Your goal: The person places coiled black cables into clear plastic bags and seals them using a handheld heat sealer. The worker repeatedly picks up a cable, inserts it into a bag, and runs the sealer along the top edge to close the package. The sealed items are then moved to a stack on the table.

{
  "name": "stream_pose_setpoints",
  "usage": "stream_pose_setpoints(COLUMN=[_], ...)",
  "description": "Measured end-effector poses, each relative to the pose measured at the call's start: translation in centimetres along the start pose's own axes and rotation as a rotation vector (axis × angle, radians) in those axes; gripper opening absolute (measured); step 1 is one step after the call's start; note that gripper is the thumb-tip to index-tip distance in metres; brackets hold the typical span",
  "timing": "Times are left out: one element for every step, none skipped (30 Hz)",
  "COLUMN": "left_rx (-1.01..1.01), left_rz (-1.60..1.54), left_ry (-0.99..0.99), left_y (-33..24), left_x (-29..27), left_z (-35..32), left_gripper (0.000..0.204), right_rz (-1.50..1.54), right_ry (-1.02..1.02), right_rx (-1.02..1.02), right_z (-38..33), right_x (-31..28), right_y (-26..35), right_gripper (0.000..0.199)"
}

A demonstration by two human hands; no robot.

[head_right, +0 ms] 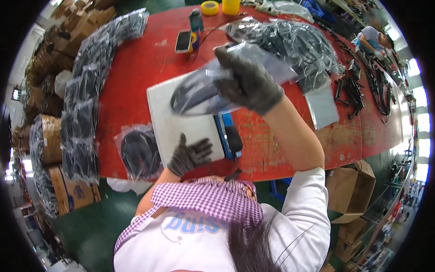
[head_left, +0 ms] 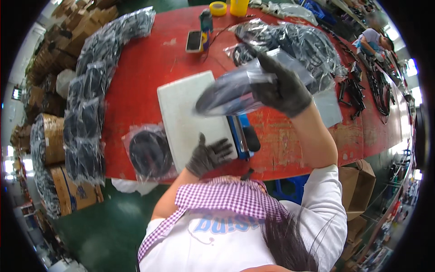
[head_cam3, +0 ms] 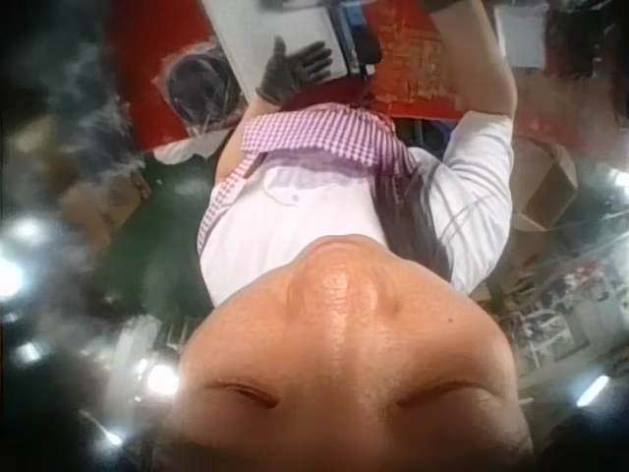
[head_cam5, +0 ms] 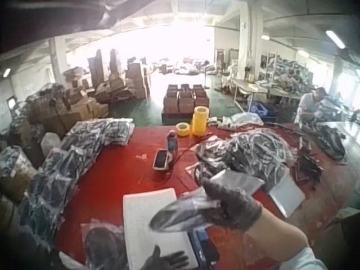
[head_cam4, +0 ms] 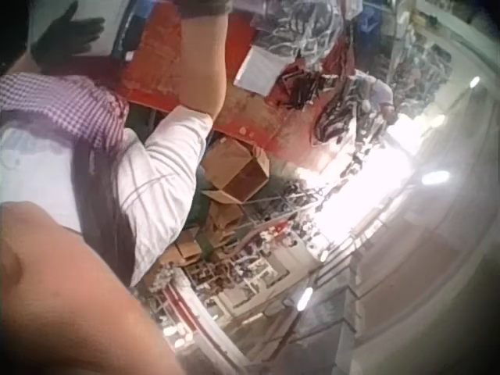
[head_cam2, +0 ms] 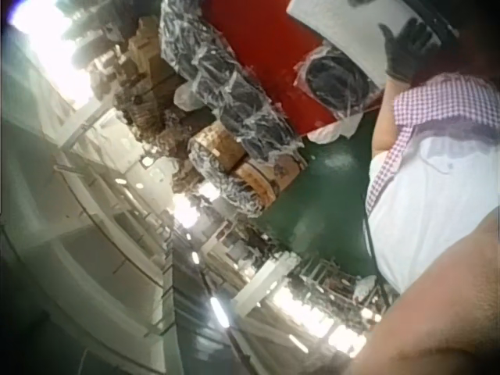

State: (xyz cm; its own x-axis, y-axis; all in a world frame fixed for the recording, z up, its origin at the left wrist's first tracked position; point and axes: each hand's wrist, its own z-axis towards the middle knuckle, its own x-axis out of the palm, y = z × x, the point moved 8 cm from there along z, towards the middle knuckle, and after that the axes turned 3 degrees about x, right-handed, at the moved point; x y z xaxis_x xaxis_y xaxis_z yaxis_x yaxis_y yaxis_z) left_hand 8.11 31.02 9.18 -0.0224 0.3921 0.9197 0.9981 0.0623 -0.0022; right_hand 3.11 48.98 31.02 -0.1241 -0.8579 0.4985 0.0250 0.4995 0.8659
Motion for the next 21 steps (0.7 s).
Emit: stream_pose_setpoints(left_rx=[0.056,0.083,0.119,0.111,0.130,0.150,0.162,0.188,0.207,0.230,0.265,0.301,0.335,0.289,0.304,0.317,0.330,0.367,0.410,0.454,0.499], left_rz=[-0.023,-0.058,-0.092,-0.049,-0.075,-0.094,-0.113,0.010,0.137,0.270,0.374,0.481,0.590,0.549,0.574,0.600,0.625,0.554,0.569,0.582,0.593], left_ry=[-0.013,-0.086,-0.156,-0.237,-0.170,-0.101,-0.036,-0.191,-0.343,-0.489,-0.531,-0.570,-0.607,-0.604,-0.566,-0.528,-0.490,-0.455,-0.476,-0.497,-0.521], left_y=[-0.8,-1.9,-2.6,-1.7,-2.0,-3.3,-4.2,-4.8,-5.5,-6.2,-6.6,-7.2,-7.8,-7.3,-7.6,-8.0,-8.6,-9.2,-10.2,-11.3,-12.4], left_x=[-0.6,-1.5,-2.3,-1.7,-5.2,-11.2,-14.9,-16.8,-18.0,-18.9,-18.9,-18.7,-18.5,-18.7,-18.4,-18.2,-18.0,-18.5,-18.3,-18.1,-17.9], left_z=[-0.7,-1.7,-2.9,-4.4,-5.0,-6.1,-7.4,-8.7,-9.8,-10.7,-10.6,-10.3,-10.0,-9.2,-8.2,-6.9,-5.6,-4.3,-3.3,-2.2,-1.3], left_gripper=[0.073,0.074,0.076,0.066,0.060,0.053,0.047,0.042,0.037,0.032,0.031,0.030,0.029,0.029,0.029,0.028,0.028,0.028,0.028,0.027,0.027], right_rz=[-0.038,-0.076,0.003,0.085,-0.048,-0.104,-0.155,-0.186,-0.217,-0.166,-0.123,-0.081,-0.134,-0.186,-0.240,-0.332,-0.294,-0.261,-0.228,-0.335,-0.346], right_ry=[-0.045,-0.093,-0.101,-0.110,-0.147,-0.174,-0.207,-0.202,-0.200,-0.225,-0.255,-0.285,-0.288,-0.293,-0.296,-0.308,-0.336,-0.362,-0.386,-0.314,-0.295], right_rx=[0.073,0.145,0.371,0.603,0.683,0.744,0.804,0.841,0.876,0.897,0.911,0.920,0.922,0.923,0.921,0.923,0.902,0.880,0.856,0.827,0.807], right_z=[-2.3,-4.8,-6.7,-8.7,-10.4,-12.1,-13.8,-15.3,-16.8,-18.1,-19.2,-19.5,-19.7,-20.0,-20.1,-19.9,-19.5,-18.8,-18.0,-16.7,-15.8], right_x=[0.2,0.4,0.4,0.6,-0.1,-0.1,-0.4,-1.3,-2.3,-3.3,-4.3,-4.6,-5.3,-6.1,-6.7,-7.8,-8.8,-9.9,-10.9,-11.7,-12.6], right_y=[-1.7,-3.3,-5.8,-8.3,-10.8,-12.6,-14.7,-17.4,-20.2,-23.3,-26.0,-26.9,-27.2,-27.3,-27.1,-26.8,-26.8,-26.9,-26.6,-25.8,-25.5], right_gripper=[0.024,0.027,0.025,0.024,0.025,0.026,0.027,0.027,0.028,0.028,0.029,0.030,0.030,0.031,0.031,0.031,0.031,0.032,0.033,0.035,0.034])
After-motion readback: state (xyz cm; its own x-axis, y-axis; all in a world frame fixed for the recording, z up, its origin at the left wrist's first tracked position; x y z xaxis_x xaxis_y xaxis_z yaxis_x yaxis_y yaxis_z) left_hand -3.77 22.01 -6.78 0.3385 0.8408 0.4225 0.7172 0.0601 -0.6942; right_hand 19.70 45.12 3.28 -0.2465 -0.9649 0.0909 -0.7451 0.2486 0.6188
